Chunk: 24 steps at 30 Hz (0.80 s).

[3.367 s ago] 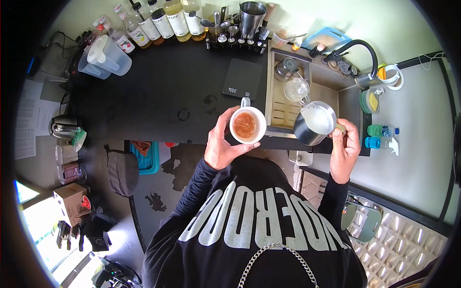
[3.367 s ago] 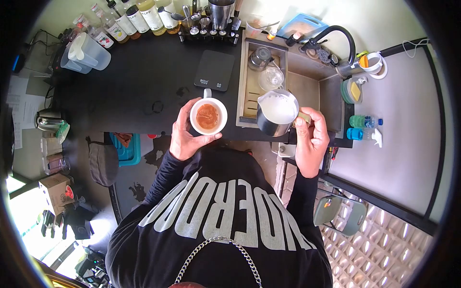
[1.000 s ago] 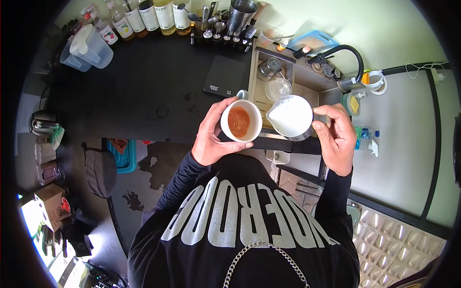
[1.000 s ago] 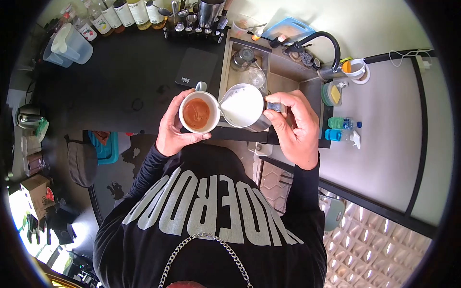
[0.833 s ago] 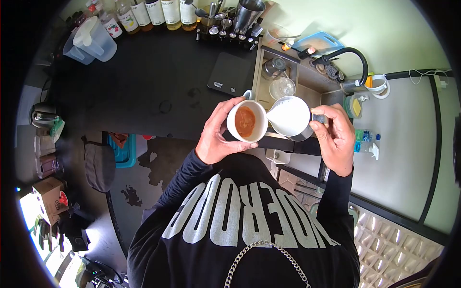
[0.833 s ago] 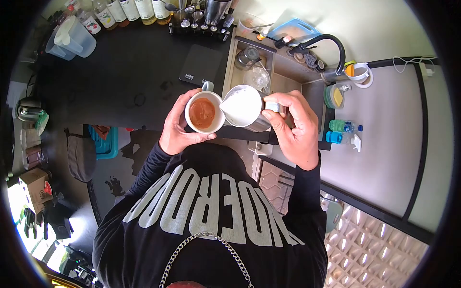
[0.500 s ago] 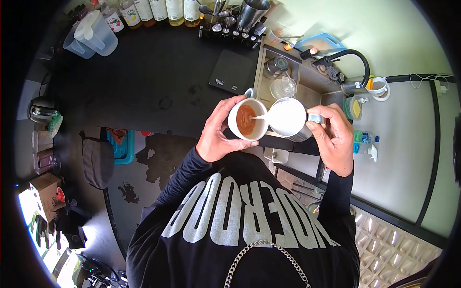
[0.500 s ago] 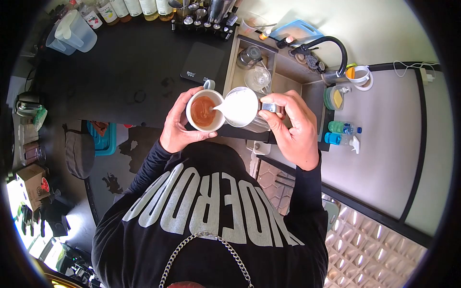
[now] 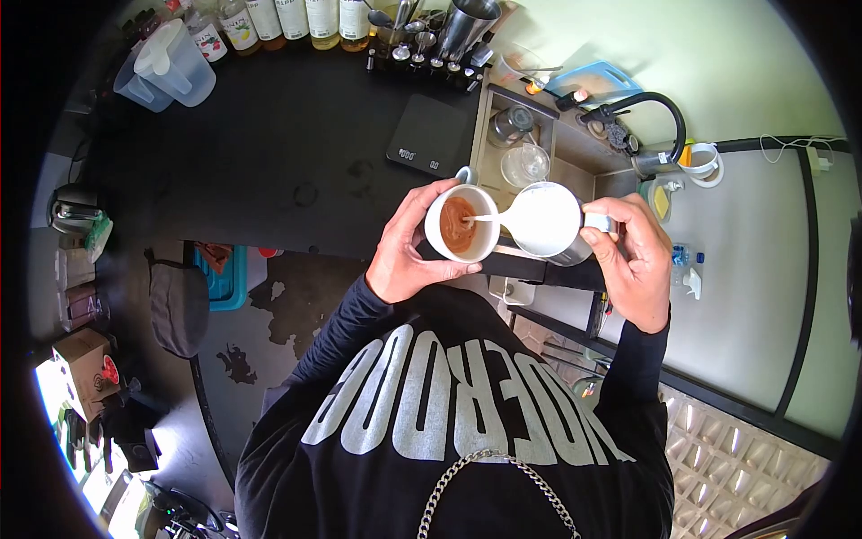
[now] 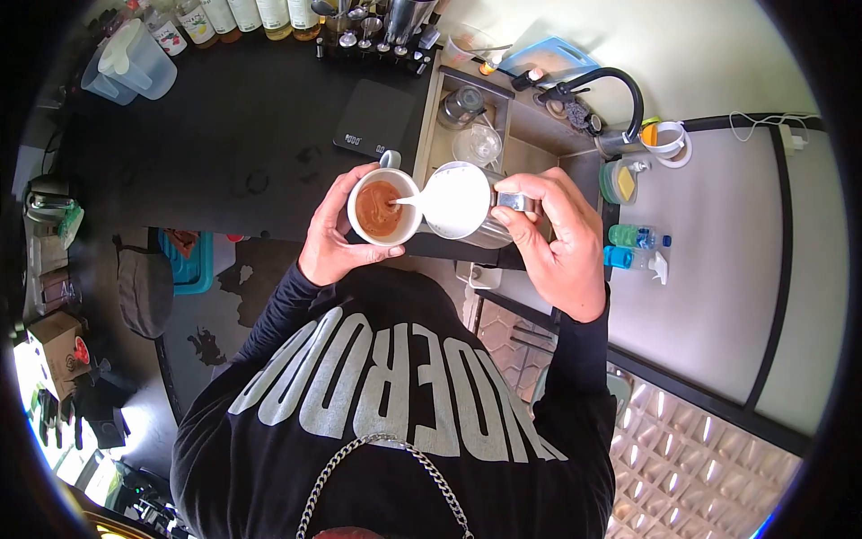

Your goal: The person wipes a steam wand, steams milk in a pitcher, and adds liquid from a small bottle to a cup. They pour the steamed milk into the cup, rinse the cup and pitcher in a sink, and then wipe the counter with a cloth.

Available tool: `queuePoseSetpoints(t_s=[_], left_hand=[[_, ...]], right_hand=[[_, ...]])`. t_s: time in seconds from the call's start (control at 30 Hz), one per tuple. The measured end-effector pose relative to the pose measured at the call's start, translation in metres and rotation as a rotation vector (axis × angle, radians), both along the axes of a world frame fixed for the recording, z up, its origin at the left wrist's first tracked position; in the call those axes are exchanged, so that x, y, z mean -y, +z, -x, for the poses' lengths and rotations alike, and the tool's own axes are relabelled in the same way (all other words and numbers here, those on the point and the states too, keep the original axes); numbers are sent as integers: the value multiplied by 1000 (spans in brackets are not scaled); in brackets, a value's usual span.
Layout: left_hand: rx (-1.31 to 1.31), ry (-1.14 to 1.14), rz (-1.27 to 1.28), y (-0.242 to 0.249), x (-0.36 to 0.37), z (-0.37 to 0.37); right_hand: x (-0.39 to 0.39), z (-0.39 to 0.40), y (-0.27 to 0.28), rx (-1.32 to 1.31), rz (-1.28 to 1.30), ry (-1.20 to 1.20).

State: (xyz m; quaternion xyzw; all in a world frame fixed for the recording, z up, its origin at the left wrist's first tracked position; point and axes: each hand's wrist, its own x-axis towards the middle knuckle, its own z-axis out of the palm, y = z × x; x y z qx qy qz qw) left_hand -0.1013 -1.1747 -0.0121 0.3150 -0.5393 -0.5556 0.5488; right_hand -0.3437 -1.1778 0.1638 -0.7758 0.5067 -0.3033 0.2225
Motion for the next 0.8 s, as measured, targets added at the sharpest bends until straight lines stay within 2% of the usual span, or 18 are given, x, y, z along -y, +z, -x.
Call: queuePoseSetpoints(t_s=[0.8], left_hand=[[39,-1,32,-10,4,-1]], right_hand=[[-7,0,29,-21,12,-27]])
